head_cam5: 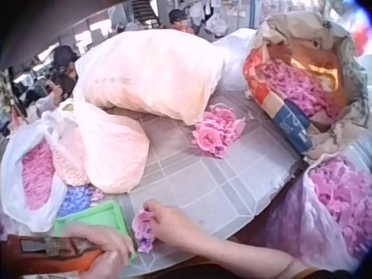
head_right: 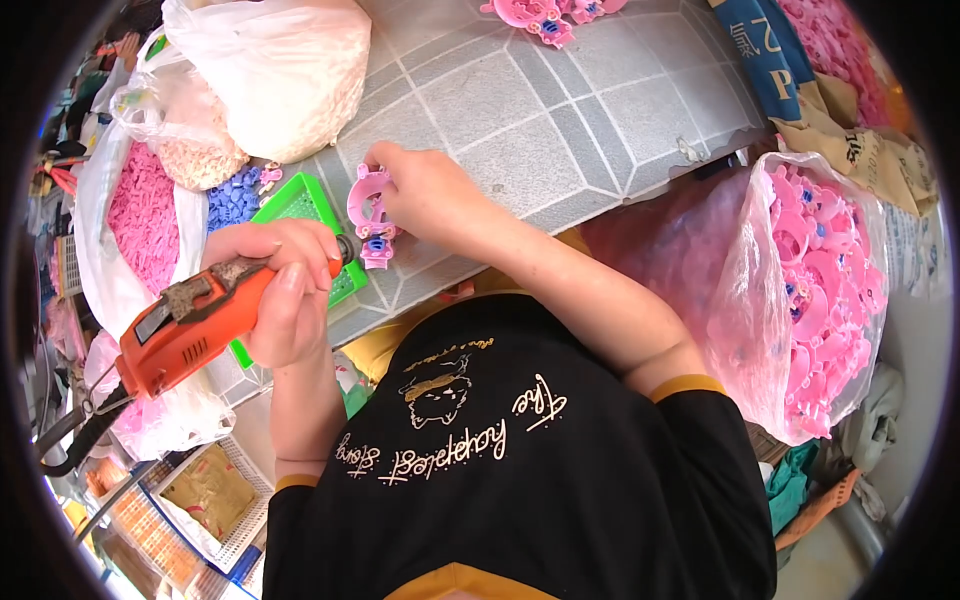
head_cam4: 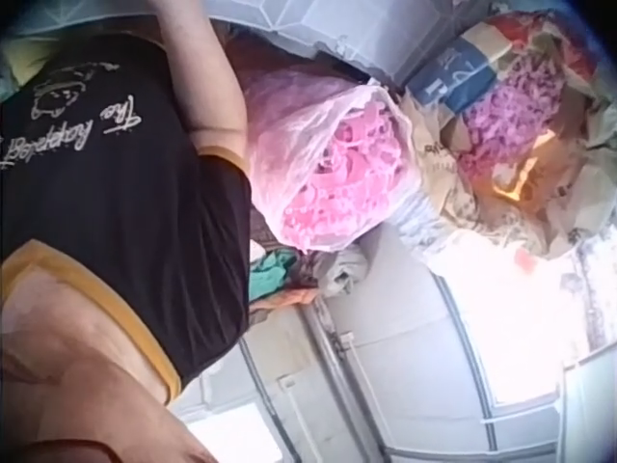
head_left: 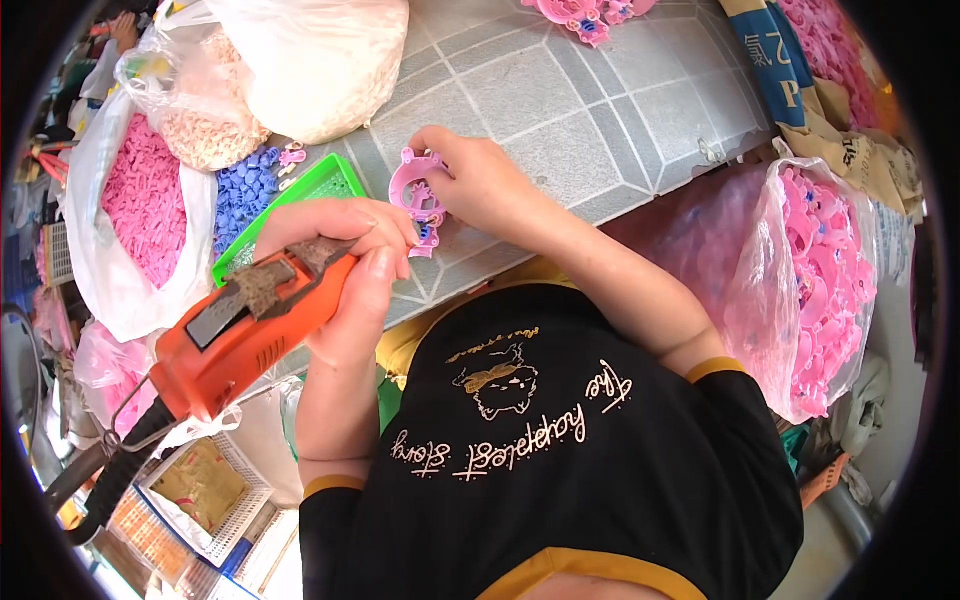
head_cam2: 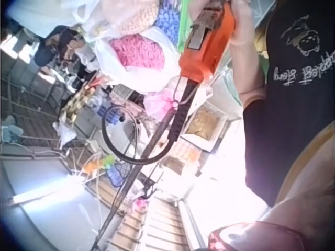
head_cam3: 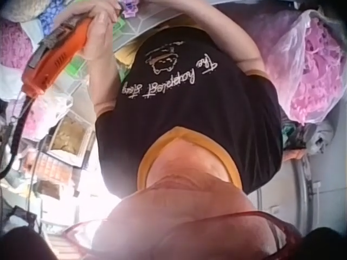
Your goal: Assembling small pink plastic toys using a hot glue gun to attach components.
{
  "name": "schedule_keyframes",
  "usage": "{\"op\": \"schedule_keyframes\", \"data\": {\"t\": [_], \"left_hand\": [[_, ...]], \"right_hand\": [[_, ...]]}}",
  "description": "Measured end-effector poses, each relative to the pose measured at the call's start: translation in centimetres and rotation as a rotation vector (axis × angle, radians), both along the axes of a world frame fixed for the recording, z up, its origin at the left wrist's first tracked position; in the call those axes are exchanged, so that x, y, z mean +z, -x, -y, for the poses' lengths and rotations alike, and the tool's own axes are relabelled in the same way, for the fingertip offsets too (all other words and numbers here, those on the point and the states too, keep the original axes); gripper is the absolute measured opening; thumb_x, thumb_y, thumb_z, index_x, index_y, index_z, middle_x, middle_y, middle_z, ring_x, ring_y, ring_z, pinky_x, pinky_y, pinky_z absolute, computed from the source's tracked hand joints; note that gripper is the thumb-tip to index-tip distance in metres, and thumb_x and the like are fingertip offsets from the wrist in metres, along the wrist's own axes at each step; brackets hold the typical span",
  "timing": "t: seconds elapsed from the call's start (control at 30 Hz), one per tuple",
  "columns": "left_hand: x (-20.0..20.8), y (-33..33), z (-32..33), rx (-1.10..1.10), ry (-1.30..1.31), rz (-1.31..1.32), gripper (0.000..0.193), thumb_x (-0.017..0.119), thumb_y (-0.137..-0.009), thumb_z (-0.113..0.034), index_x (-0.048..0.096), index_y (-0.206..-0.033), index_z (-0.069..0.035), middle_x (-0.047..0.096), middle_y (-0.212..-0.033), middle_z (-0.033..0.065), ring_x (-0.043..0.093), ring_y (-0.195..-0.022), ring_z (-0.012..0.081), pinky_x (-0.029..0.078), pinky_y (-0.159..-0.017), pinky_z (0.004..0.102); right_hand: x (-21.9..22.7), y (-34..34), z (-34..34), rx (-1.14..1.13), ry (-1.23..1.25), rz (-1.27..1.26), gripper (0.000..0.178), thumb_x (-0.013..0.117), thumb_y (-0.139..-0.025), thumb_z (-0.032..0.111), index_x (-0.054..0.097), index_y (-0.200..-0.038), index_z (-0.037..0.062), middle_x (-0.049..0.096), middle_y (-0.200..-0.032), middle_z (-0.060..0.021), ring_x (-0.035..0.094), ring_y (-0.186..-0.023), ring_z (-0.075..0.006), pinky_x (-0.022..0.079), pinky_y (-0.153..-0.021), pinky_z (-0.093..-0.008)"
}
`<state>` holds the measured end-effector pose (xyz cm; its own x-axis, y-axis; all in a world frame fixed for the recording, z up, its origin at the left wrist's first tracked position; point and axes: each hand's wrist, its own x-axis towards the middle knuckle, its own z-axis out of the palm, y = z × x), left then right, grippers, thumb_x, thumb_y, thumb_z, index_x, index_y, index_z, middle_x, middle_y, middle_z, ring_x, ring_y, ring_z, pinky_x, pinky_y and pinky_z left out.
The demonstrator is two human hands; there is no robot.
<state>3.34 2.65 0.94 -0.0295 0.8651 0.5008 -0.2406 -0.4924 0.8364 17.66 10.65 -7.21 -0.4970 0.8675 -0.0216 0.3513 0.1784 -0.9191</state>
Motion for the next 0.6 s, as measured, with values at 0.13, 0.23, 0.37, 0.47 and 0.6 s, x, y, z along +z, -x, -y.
{"op": "schedule_keyframes", "data": {"t": [0.13, 0.23, 0.37, 0.47, 0.6], "left_hand": [[-1.0, -0.2, -0.6, -0.014, 0.029, -0.002, 0.026, 0.059, -0.082, 0.008, 0.048, -0.102, -0.002, 0.057, -0.072, 0.0099, 0.056, -0.062, 0.0193, 0.053, -0.069, 0.0419], [-1.5, -0.2, -1.0, -0.087, 0.032, 0.006, 0.025, 0.059, -0.079, 0.010, 0.049, -0.099, -0.002, 0.058, -0.074, 0.0102, 0.058, -0.064, 0.0182, 0.053, -0.068, 0.0378], [-1.0, -0.1, -1.3, -0.114, 0.141, -0.097, 0.021, 0.061, -0.077, 0.011, 0.054, -0.092, -0.002, 0.062, -0.078, 0.0108, 0.060, -0.067, 0.0152, 0.052, -0.065, 0.0284], [-1.0, -0.3, -1.1, -0.093, 0.149, -0.196, 0.018, 0.061, -0.078, 0.006, 0.052, -0.092, -0.002, 0.058, -0.073, 0.0100, 0.056, -0.062, 0.0165, 0.049, -0.064, 0.0313], [-0.4, -1.0, -0.5, 0.092, 0.110, -0.170, 0.020, 0.058, -0.082, -0.001, 0.049, -0.100, -0.001, 0.053, -0.065, 0.0080, 0.052, -0.056, 0.0185, 0.046, -0.063, 0.0360]], "right_hand": [[0.2, -0.1, 0.1, -0.005, 0.042, -0.021, 0.025, 0.053, -0.089, 0.007, 0.059, -0.114, 0.0045, 0.070, -0.083, -0.0191, 0.070, -0.062, -0.0267, 0.056, -0.057, -0.0365], [-0.1, 0.0, 0.0, -0.003, -0.007, 0.005, 0.025, 0.054, -0.089, 0.009, 0.060, -0.114, 0.0047, 0.070, -0.086, -0.0209, 0.070, -0.068, -0.0316, 0.056, -0.063, -0.0392], [-0.2, 0.0, 0.1, -0.014, -0.089, 0.024, 0.026, 0.056, -0.088, 0.013, 0.060, -0.112, 0.0045, 0.069, -0.089, -0.0225, 0.068, -0.081, -0.0382, 0.053, -0.074, -0.0435], [-0.1, 0.2, 0.0, -0.020, -0.067, 0.032, 0.026, 0.057, -0.088, 0.013, 0.061, -0.112, 0.0049, 0.069, -0.090, -0.0227, 0.067, -0.084, -0.0393, 0.053, -0.076, -0.0443], [-0.4, 0.2, 0.0, -0.035, -0.082, 0.026, 0.028, 0.058, -0.086, 0.014, 0.061, -0.113, 0.0065, 0.069, -0.088, -0.0222, 0.068, -0.084, -0.0387, 0.053, -0.075, -0.0436]]}}
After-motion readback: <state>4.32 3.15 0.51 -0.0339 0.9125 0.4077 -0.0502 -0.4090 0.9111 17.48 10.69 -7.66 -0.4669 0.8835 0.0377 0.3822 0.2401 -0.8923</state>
